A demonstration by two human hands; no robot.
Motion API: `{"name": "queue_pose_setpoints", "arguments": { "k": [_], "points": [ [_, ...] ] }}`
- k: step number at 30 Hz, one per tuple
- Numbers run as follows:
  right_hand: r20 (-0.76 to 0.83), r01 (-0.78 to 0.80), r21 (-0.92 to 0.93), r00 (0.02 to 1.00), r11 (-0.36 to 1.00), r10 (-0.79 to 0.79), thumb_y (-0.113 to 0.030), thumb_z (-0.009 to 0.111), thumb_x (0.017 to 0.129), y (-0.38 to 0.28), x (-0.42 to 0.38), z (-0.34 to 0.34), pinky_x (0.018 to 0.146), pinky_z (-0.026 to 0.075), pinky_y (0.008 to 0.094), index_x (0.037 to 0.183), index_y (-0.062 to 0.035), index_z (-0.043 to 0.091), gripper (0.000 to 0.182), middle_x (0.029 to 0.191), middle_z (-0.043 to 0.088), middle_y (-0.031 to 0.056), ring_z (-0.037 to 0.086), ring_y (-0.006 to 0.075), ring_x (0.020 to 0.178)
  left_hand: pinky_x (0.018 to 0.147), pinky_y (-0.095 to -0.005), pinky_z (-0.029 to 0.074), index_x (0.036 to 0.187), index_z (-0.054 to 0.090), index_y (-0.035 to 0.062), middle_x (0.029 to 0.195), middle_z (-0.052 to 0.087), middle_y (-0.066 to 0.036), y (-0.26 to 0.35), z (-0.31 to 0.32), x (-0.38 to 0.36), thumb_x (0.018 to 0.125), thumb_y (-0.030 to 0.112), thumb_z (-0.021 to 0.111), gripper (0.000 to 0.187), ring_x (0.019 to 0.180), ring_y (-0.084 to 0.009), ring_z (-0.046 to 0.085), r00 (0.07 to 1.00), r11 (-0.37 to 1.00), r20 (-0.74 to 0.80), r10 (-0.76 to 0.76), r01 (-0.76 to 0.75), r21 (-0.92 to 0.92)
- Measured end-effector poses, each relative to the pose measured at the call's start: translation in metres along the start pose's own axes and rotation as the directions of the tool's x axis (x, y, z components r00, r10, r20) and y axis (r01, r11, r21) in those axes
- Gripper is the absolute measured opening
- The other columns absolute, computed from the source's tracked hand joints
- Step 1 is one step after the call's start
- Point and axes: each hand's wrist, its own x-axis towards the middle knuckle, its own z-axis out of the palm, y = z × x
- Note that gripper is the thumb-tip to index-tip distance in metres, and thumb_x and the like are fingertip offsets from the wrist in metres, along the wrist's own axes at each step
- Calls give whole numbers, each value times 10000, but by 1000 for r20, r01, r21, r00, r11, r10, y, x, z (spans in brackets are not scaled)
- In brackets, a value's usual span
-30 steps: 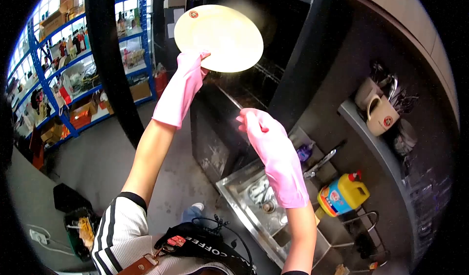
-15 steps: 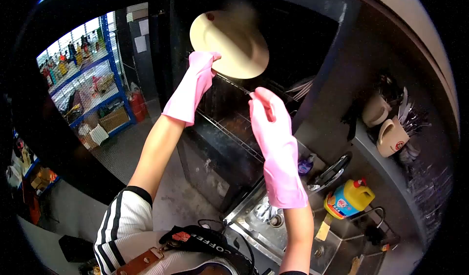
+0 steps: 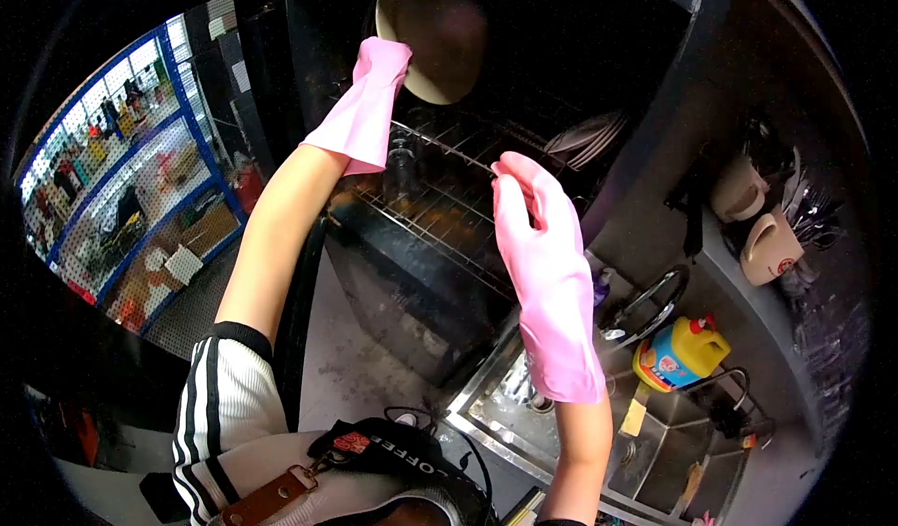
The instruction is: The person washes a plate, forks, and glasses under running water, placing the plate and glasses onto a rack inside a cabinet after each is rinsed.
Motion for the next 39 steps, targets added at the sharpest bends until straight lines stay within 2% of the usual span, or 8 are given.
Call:
{"name": "queue_pose_setpoints", "arguments": {
  "k": [4, 8, 10, 11, 13, 17, 20, 39],
  "points": [
    [25, -63, 1, 998, 998, 63, -114, 596, 1008, -2, 1, -4, 953, 517, 252, 1263, -17, 630, 275, 1177, 710, 119, 680, 163, 1075, 701, -362, 561, 765, 712, 36, 787, 728, -134, -15, 27, 24, 798, 237, 676, 207, 783, -308, 730, 996, 994, -60, 62, -56, 94],
    [77, -119, -41, 990, 992, 122, -86, 533, 1027, -21, -5, -6, 982, 501, 245, 1271, -15, 622, 270, 1199, 712, 123, 682, 173, 1106, 629, -366, 569, 695, 713, 57, 750, 728, -142, -93, 138, 147, 816, 208, 662, 200, 749, -304, 739, 864, 947, -398, 307, -318, 39],
    [97, -97, -52, 990, 994, 102, -82, 527, 1027, -26, -7, -6, 980, 501, 245, 1265, -9, 626, 268, 1195, 714, 120, 682, 172, 1105, 574, -382, 564, 673, 707, 62, 756, 726, -158, -60, 129, 134, 828, 187, 651, 206, 723, -313, 736, 841, 938, -436, 321, -216, 272],
    [107, -57, -38, 992, 998, 61, -87, 517, 1032, -24, -8, -6, 972, 503, 243, 1259, 3, 630, 269, 1190, 717, 116, 684, 172, 1097, 584, -392, 571, 704, 709, 52, 818, 737, -181, -52, 119, 121, 811, 192, 662, 181, 761, -325, 743, 885, 899, -304, 352, -229, 374],
    [123, -72, -33, 990, 997, 76, -88, 512, 1034, -29, -10, -7, 967, 505, 246, 1256, 10, 634, 272, 1184, 718, 118, 686, 174, 1086, 638, -417, 586, 780, 722, 44, 867, 738, -198, -65, 145, 141, 801, 204, 663, 171, 807, -350, 741, 814, 827, -323, 482, -302, 474],
    [165, -84, -91, 981, 992, 98, -93, 502, 1038, -40, -11, -11, 962, 507, 250, 1251, 17, 644, 278, 1167, 722, 122, 688, 173, 1066, 752, -465, 589, 902, 722, 33, 903, 730, -214, -12, 80, 55, 810, 210, 630, 220, 862, -411, 719, 890, 899, -166, 424, -392, 197],
    [122, -125, -85, 983, 989, 134, -96, 499, 1040, -46, -18, -11, 963, 506, 249, 1246, 19, 649, 280, 1155, 725, 122, 688, 171, 1059, 815, -480, 573, 937, 715, 14, 914, 717, -236, -18, 85, 60, 821, 218, 608, 258, 904, -443, 696, 846, 853, -123, 519, -503, 139],
    [155, -152, -50, 975, 987, 158, -64, 479, 1033, -43, -19, -4, 915, 513, 238, 1228, 40, 651, 280, 1115, 736, 131, 694, 167, 1018, 749, -426, 554, 954, 718, 21, 887, 715, -181, 13, 90, 63, 857, 254, 632, 266, 830, -330, 694, 849, 866, -171, 500, -496, 65]
  ]
}}
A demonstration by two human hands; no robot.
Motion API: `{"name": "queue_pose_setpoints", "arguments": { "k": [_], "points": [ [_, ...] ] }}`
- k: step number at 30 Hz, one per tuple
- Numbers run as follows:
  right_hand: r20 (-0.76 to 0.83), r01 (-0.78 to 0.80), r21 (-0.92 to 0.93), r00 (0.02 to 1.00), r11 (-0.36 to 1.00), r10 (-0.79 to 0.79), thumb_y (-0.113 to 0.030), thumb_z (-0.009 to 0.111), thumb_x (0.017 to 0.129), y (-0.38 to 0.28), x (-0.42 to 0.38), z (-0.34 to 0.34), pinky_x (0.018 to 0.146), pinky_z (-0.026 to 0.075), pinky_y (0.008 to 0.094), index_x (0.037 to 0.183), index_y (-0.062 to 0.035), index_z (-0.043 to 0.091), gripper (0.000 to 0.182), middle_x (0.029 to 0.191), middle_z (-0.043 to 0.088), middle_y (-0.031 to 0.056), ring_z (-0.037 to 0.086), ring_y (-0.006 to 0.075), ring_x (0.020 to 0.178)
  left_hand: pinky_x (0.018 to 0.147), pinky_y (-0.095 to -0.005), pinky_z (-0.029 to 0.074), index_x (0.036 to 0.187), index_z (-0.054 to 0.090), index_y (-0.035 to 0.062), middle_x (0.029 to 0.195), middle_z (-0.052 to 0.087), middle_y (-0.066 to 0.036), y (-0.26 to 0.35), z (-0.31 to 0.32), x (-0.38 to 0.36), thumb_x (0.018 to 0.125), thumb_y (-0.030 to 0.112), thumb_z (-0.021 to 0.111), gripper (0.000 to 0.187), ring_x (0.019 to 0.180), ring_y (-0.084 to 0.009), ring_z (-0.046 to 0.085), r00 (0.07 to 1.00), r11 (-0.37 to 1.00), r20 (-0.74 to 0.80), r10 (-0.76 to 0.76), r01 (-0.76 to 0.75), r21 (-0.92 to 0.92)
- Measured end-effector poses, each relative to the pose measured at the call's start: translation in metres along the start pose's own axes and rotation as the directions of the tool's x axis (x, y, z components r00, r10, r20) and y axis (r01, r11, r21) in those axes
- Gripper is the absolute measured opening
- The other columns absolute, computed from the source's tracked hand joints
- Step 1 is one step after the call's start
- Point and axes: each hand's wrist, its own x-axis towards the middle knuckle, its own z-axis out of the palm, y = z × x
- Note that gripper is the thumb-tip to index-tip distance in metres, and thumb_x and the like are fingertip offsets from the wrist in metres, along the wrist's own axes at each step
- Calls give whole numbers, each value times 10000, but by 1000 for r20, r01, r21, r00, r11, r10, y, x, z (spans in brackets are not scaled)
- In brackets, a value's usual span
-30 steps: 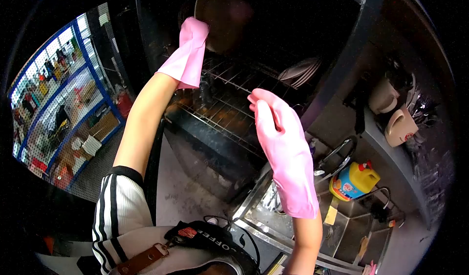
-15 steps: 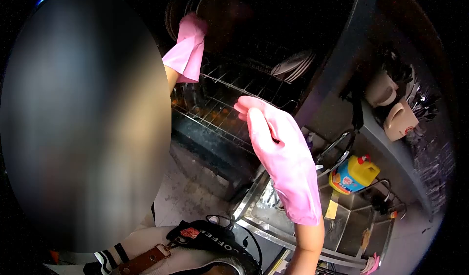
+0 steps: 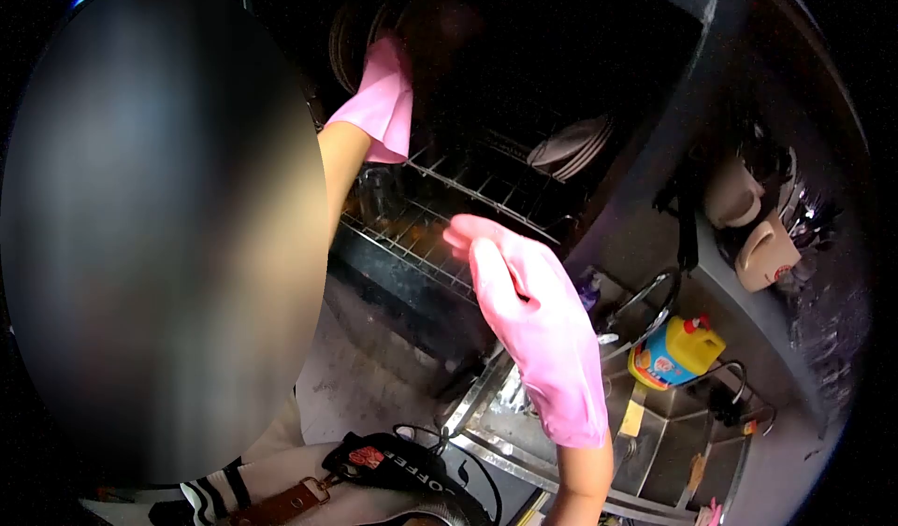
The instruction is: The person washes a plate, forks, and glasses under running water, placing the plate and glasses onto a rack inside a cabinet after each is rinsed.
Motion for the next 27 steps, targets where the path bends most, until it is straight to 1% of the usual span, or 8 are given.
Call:
{"name": "queue_pose_setpoints", "arguments": {
  "k": [2, 6, 9, 14, 17, 21, 23, 27],
  "points": [
    [-10, 2, -76, 1000, 997, -3, -64, 480, 1033, -3, -1, 1, 914, 512, 237, 1230, 40, 651, 281, 1117, 737, 131, 696, 170, 1018, 745, -418, 550, 961, 717, 23, 885, 715, -172, 3, 0, 9, 862, 266, 632, 276, 824, -318, 692, 1000, 1000, -7, -7, 7, 0],
    [-15, -21, 12, 1000, 1000, 22, -67, 487, 1035, -3, -3, 3, 908, 514, 239, 1236, 36, 651, 279, 1120, 736, 134, 701, 180, 1011, 738, -401, 544, 974, 716, 27, 880, 715, -155, 4, -10, 17, 872, 291, 633, 294, 811, -295, 687, 1000, 1000, -14, -8, 8, 7],
    [60, -48, 35, 997, 998, 46, -99, 540, 1021, 6, 0, -4, 986, 496, 273, 1248, 24, 645, 278, 1163, 711, 111, 662, 158, 1089, 733, -388, 540, 985, 715, 30, 877, 714, -142, 2, -19, 14, 880, 309, 634, 308, 802, -278, 683, 1000, 1000, 4, -1, 1, 10],
    [-7, -43, 86, 999, 995, 44, -102, 539, 1032, 11, 2, -10, 972, 497, 252, 1246, 16, 651, 268, 1162, 717, 103, 665, 137, 1066, 724, -367, 532, 1002, 713, 35, 871, 714, -121, 3, -31, 2, 893, 340, 636, 332, 787, -248, 678, 999, 1000, 44, 1, -2, 15],
    [-25, 21, 78, 1000, 997, -19, -97, 509, 1040, 22, 1, -19, 969, 499, 251, 1242, 25, 651, 275, 1155, 721, 118, 678, 162, 1064, 719, -354, 527, 1012, 711, 38, 868, 714, -108, 3, -43, -3, 901, 358, 637, 347, 777, -231, 674, 997, 1000, 74, 0, -2, 25],
    [-10, 124, 165, 992, 978, -124, -72, 465, 1047, 33, -3, -28, 955, 531, 305, 1237, 73, 632, 292, 1146, 715, 171, 703, 234, 1030, 712, -337, 521, 1026, 710, 42, 863, 713, -91, 11, -69, -10, 912, 383, 638, 366, 765, -208, 670, 991, 999, 130, 20, -26, 42],
    [-3, 207, 214, 977, 955, -211, -64, 440, 1057, 45, -4, -34, 949, 555, 367, 1232, 111, 611, 301, 1140, 703, 219, 702, 282, 1036, 708, -329, 518, 1033, 709, 45, 861, 713, -82, 21, -95, -16, 917, 395, 638, 376, 759, -196, 667, 986, 998, 164, 37, -45, 46],
    [-79, 194, 234, 980, 953, -180, -86, 404, 1071, 49, -25, -62, 943, 558, 365, 1239, 116, 601, 329, 1132, 703, 231, 707, 304, 1043, 701, -312, 512, 1046, 708, 49, 856, 713, -65, 49, -158, -58, 928, 420, 640, 396, 746, -173, 663, 957, 998, 282, 67, -67, -7]
  ]
}}
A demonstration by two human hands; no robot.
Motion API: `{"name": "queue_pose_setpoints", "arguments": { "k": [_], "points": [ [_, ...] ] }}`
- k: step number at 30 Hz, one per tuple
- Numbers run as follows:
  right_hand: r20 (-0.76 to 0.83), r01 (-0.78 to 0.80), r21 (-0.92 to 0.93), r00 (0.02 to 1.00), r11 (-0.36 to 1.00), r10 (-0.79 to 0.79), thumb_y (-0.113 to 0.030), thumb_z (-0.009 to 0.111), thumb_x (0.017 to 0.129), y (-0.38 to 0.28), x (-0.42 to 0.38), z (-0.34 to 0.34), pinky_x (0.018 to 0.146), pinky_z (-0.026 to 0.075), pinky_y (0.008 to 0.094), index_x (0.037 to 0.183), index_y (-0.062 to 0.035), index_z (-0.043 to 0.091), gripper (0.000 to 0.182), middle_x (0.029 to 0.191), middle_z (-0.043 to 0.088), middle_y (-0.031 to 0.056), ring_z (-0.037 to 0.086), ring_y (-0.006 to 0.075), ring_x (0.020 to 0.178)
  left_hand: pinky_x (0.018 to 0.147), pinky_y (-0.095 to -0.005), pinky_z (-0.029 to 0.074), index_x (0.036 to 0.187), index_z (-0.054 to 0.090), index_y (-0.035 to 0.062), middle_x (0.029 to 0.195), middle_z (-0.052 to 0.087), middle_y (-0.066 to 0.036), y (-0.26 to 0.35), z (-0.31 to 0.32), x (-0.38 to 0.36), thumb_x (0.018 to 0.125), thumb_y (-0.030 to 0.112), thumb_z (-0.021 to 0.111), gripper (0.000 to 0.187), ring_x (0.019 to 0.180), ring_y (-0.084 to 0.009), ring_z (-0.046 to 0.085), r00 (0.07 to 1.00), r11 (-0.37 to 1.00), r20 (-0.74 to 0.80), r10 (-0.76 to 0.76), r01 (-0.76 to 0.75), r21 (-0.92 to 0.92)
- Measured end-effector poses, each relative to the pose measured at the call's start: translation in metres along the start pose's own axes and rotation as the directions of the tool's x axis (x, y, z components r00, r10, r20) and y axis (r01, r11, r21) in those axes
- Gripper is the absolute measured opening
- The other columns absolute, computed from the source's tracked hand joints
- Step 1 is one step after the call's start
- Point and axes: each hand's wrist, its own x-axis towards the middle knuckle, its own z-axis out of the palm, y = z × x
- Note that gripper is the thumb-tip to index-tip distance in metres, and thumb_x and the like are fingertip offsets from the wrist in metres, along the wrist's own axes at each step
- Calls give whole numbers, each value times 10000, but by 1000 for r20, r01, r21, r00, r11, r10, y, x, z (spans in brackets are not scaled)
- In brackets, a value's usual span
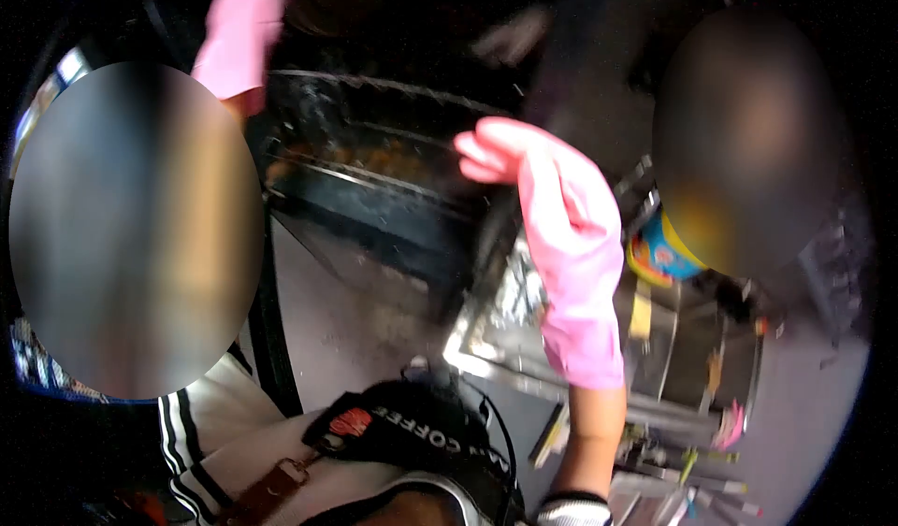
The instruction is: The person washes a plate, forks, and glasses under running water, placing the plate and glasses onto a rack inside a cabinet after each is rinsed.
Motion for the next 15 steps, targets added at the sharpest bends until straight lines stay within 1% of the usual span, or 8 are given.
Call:
{"name": "queue_pose_setpoints", "arguments": {
  "k": [2, 4, 6, 8, 10, 12, 13, 15],
  "points": [
    [-46, -21, -32, 999, 999, 20, -90, 403, 1071, 2, -16, -27, 938, 559, 357, 1233, 114, 606, 330, 1134, 705, 229, 711, 303, 1029, 697, -303, 509, 1053, 707, 51, 854, 712, -56, 19, -19, -37, 933, 432, 640, 406, 740, -161, 660, 999, 996, 28, -33, 36, -82],
    [-156, -47, -63, 987, 997, 37, -97, 423, 1069, 15, -40, -58, 938, 557, 358, 1227, 109, 613, 321, 1136, 706, 225, 713, 298, 1020, 694, -295, 506, 1060, 706, 53, 851, 712, -48, 42, -35, -79, 938, 445, 641, 416, 734, -149, 658, 990, 970, 34, -135, 139, -200],
    [-246, -130, 1, 961, 991, 127, -113, 480, 1060, 43, -71, -103, 937, 560, 356, 1227, 100, 616, 303, 1131, 708, 215, 716, 288, 1000, 642, -238, 496, 1066, 703, 44, 855, 730, -66, 69, -37, -135, 943, 447, 652, 425, 734, -120, 674, 935, 874, -39, -353, 315, -371],
    [-299, -287, 38, 911, 957, 284, -150, 512, 1056, 75, -104, -150, 936, 564, 364, 1220, 87, 621, 308, 1120, 712, 211, 719, 282, 983, 628, -197, 465, 950, 714, 20, 782, 723, -67, 67, -38, -184, 939, 342, 683, 325, 647, -81, 639, 911, 845, -82, -403, 336, -417],
    [-307, -408, 173, 842, 896, 443, -198, 541, 1050, 124, -137, -203, 937, 569, 377, 1194, 73, 633, 320, 1111, 714, 211, 721, 284, 981, 590, -191, 447, 984, 701, 30, 766, 724, -56, 110, -29, -251, 955, 362, 667, 335, 603, -78, 628, 833, 825, -165, -527, 456, -336],
    [-291, -485, 235, 792, 842, 537, -270, 573, 1036, 175, -164, -251, 945, 563, 388, 1206, 80, 632, 394, 1138, 704, 223, 719, 297, 1001, 566, -188, 432, 1001, 689, 41, 754, 726, -52, 96, -17, -311, 967, 362, 666, 324, 573, -80, 618, 825, 775, -57, -562, 501, -385],
    [-286, -521, 325, 741, 789, 608, -276, 587, 1027, 200, -169, -269, 968, 558, 404, 1200, 95, 625, 412, 1148, 695, 245, 715, 311, 1014, 560, -185, 422, 1000, 683, 44, 749, 722, -45, 111, -9, -342, 974, 371, 661, 329, 571, -72, 613, 779, 742, -48, -625, 574, -347],
    [-177, -502, 552, 711, 666, 681, -250, 573, 1029, 250, -170, -298, 1012, 535, 413, 1264, 103, 570, 424, 1254, 645, 258, 673, 305, 1119, 546, -183, 401, 992, 675, 49, 739, 714, -35, 135, 3, -399, 985, 386, 651, 337, 567, -60, 602, 692, 667, -4, -721, 693, -274]
  ]
}}
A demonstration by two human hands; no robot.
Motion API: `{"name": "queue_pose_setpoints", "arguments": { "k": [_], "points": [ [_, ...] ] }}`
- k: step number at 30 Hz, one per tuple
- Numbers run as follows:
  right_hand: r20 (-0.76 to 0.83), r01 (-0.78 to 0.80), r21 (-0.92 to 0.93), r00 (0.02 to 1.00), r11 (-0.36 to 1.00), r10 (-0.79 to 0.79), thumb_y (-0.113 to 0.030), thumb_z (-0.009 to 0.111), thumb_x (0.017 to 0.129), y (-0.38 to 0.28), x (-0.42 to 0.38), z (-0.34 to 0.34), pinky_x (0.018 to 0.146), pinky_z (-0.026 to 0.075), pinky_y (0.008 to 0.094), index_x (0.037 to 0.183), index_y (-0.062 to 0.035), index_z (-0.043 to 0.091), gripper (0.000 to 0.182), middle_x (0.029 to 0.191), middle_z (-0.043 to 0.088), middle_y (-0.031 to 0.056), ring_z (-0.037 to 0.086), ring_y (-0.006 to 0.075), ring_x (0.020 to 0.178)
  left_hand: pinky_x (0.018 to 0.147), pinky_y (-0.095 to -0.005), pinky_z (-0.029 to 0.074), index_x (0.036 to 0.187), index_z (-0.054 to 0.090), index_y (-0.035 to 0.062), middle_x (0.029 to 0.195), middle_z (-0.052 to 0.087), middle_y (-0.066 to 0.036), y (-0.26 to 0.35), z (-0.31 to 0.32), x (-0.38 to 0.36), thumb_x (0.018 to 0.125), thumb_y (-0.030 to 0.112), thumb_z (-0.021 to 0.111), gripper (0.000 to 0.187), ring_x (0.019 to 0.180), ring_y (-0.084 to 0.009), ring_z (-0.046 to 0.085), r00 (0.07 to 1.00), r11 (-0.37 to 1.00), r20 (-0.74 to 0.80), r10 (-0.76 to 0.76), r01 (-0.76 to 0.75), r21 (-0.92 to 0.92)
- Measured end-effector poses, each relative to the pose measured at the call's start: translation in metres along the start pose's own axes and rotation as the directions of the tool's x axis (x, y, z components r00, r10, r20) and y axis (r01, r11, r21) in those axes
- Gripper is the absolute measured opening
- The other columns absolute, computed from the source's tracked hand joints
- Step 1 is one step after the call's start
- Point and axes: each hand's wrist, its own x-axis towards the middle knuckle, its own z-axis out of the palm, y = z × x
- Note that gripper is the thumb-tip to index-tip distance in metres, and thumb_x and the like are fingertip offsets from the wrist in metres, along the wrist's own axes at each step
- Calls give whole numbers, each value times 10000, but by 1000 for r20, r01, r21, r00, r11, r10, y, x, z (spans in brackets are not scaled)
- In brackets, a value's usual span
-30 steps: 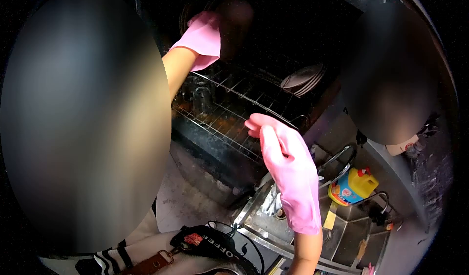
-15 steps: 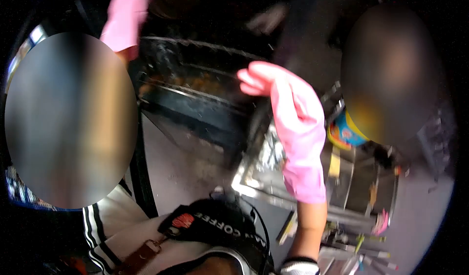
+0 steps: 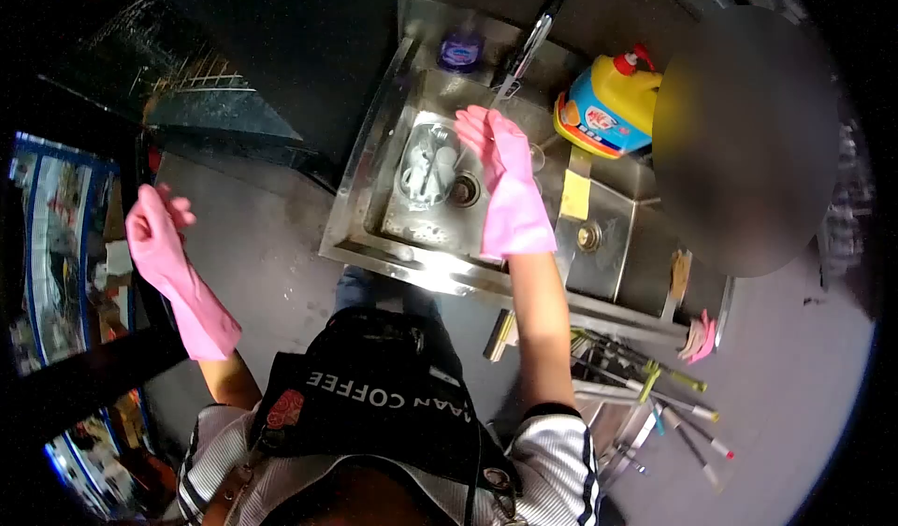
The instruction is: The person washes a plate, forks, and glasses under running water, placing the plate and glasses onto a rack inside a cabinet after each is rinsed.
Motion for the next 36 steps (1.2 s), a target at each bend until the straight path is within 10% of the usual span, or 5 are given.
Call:
{"name": "queue_pose_setpoints", "arguments": {
  "k": [7, 18, 27, 35, 36],
  "points": [
    [-127, -61, 196, 988, 979, 87, -376, 546, 1031, 32, 107, -19, 646, 501, 352, 914, -127, 595, 279, 564, 391, -53, 352, 125, 459, 601, -225, 416, 1049, 697, 50, 758, 705, -8, -29, 25, -120, 999, 438, 602, 402, 642, -68, 611, 954, 897, 52, -297, 259, 358],
    [-320, -347, -559, 928, 753, 190, -230, 578, 961, 234, 140, -194, 513, 474, 356, 1112, -55, 651, 242, 800, 690, 115, 600, 192, 612, 707, -266, 514, 1026, 683, 9, 818, 734, -77, -103, 49, -175, 1001, 396, 590, 398, 728, -139, 678, 907, 766, 118, -404, 265, 586],
    [604, 31, -588, 681, -808, -414, -193, 619, 895, 296, 133, -221, 836, 505, 420, 819, -75, 638, 142, 801, 658, 158, 644, 334, 877, 783, -361, 532, 867, 732, 47, 838, 728, -109, -132, 67, -180, 1000, 380, 489, 434, 834, -259, 694, 812, 607, 337, -476, 27, 794],
    [130, 202, -975, 855, 93, -502, -206, 612, 915, 313, 116, -153, 734, 481, 370, 922, -93, 657, 121, 796, 619, 101, 603, 300, 758, 773, -352, 532, 971, 730, 83, 826, 733, -78, -138, 74, -174, 995, 305, 503, 318, 812, -245, 692, 835, 685, 363, -414, 23, 728],
    [269, 19, -914, 778, -406, -568, -250, 565, 953, 335, 110, -161, 661, 453, 323, 884, -129, 644, 161, 742, 586, 38, 565, 221, 682, 766, -352, 531, 963, 728, 88, 825, 732, -76, -142, 73, -173, 999, 294, 496, 312, 802, -247, 688, 829, 679, 382, -409, -3, 734]
  ]
}}
